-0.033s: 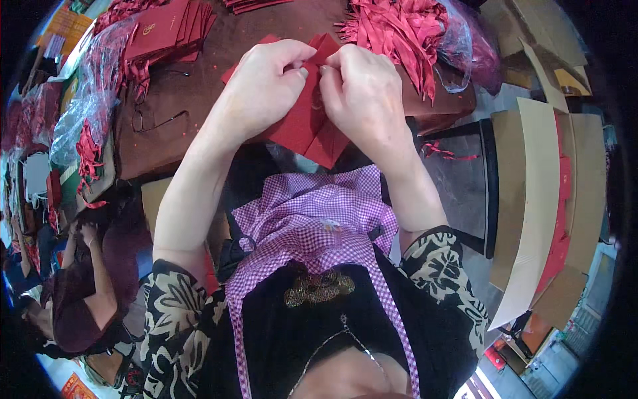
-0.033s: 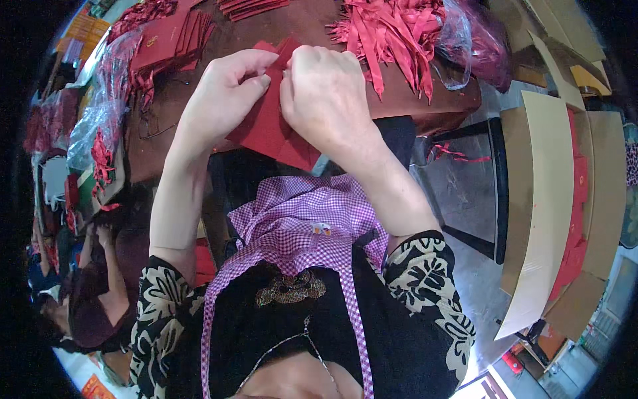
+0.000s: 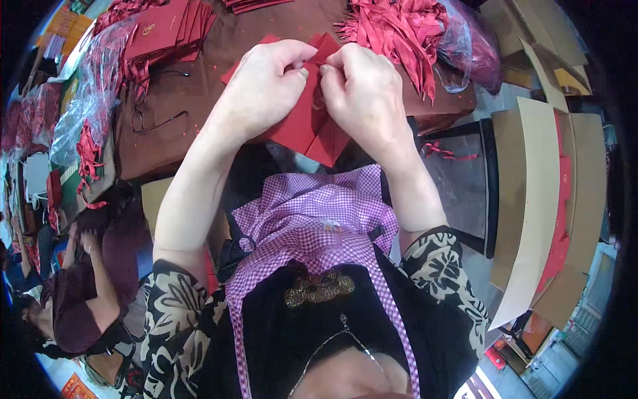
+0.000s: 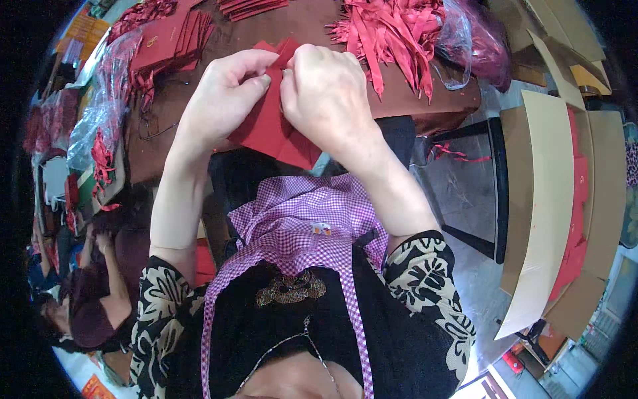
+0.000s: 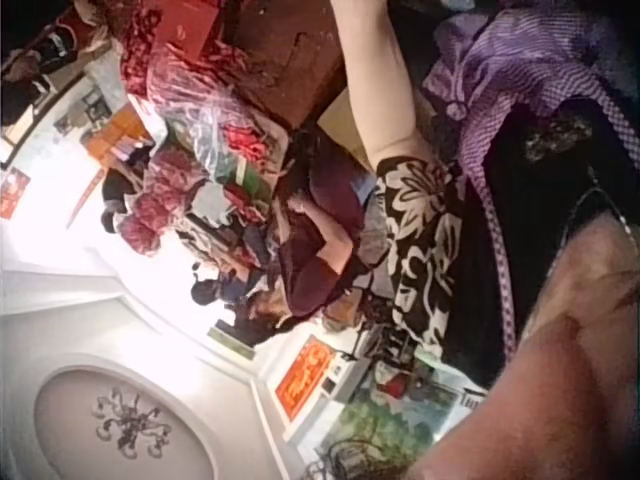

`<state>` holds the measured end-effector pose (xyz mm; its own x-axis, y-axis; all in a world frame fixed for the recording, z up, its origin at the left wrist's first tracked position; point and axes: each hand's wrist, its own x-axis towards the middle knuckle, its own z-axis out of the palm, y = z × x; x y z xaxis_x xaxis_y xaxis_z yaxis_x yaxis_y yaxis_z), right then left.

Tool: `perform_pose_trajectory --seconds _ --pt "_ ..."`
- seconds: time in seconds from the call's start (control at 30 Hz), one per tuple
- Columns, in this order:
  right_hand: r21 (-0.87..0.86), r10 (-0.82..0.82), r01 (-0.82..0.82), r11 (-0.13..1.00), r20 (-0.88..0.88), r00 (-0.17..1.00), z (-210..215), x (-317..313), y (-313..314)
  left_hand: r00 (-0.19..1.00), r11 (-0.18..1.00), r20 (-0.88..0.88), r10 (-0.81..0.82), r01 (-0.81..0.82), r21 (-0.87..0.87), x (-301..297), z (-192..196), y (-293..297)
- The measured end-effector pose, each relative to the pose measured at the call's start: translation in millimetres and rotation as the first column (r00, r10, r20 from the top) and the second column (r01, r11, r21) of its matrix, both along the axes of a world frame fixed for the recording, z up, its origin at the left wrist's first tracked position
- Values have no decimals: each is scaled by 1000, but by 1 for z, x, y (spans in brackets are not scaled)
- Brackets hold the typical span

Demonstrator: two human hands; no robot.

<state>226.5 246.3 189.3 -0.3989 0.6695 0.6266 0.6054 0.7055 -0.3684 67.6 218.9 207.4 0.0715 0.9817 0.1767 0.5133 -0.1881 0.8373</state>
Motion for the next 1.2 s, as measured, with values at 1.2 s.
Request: perform_pose_trajectory --seconds 1.2 --pt "68 172 -161 985 -214 962 -17 -1 7 971 982 192 -140 160 -97 -19 -1 0"
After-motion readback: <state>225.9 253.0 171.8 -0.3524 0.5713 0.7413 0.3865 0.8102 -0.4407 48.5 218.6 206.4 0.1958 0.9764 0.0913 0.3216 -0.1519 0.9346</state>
